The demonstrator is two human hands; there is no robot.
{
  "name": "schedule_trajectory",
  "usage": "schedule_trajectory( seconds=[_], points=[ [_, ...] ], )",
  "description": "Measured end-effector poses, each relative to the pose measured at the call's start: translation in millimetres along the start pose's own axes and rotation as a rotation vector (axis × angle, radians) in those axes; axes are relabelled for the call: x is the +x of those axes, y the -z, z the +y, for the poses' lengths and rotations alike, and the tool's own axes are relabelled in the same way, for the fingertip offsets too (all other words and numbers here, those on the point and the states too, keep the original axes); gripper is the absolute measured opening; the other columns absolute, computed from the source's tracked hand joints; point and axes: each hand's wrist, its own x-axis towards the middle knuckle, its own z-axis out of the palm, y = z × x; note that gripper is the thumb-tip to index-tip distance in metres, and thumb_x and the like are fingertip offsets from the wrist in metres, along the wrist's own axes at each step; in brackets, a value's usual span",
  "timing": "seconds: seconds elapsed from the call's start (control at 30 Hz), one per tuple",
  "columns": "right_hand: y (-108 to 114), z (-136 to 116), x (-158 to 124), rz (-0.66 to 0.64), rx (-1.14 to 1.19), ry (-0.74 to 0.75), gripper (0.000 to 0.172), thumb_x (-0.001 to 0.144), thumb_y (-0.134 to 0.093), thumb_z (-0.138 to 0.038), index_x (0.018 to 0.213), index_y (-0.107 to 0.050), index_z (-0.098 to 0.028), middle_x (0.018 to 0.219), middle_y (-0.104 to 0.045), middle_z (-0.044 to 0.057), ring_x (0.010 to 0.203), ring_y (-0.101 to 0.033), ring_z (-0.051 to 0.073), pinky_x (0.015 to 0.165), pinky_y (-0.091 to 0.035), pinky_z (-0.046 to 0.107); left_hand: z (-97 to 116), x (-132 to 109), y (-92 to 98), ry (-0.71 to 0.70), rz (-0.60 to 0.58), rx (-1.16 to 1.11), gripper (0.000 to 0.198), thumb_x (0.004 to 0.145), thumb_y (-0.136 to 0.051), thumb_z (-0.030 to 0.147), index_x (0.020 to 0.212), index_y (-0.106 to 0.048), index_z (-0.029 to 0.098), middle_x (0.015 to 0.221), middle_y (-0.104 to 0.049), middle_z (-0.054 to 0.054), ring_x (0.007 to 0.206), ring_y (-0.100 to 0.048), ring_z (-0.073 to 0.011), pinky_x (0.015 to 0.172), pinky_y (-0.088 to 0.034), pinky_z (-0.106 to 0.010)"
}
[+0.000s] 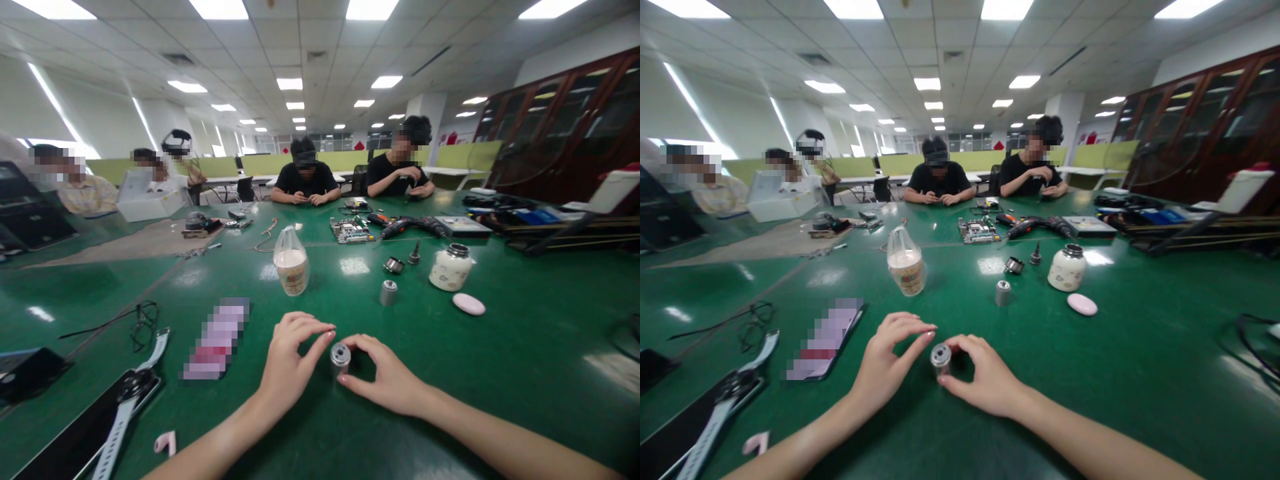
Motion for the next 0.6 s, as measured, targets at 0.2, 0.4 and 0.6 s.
schedule_trajectory(
  seconds=[0.2,0.4,0.6],
  points=[
    [-2,3,-1,0.018,-0.001,0.019,0.036,0.075,-0.070,-0.025,0.110,-0.059,-0.024,0.103,-0.065,0.003,0.094,-0.059,0.020,0.086,-0.046,0.035,12,-8,-3.4,-0.013,-0.141,-0.055,0.015,0.087,-0.061,0.033,0.095,-0.072,0.027,0.092,-0.073,-0.002,0.097,-0.060,-0.0214,0.089,-0.044,-0.039],
    [-1,0,0,0.001,0.000,0.017,0.035,0.076,-0.069,-0.023,0.109,-0.060,-0.024,0.101,-0.065,0.003,0.094,-0.059,0.021,0.087,-0.045,0.036,13,-7,-3.5,-0.017,-0.165,-0.117,0.017,0.089,-0.057,0.032,0.096,-0.072,0.025,0.091,-0.071,-0.004,0.093,-0.059,-0.0200,0.085,-0.046,-0.035],
    [-1,0,-2,0.000,0.023,0.033,0.040,0.074,-0.068,-0.020,0.112,-0.057,-0.024,0.106,-0.064,0.004,0.097,-0.058,0.021,0.090,-0.045,0.037,12,-12,-7.5,0.005,-0.171,-0.162,0.021,0.091,-0.053,0.031,0.099,-0.071,0.024,0.093,-0.068,-0.006,0.093,-0.058,-0.0198,0.083,-0.048,-0.034]
  ],
)
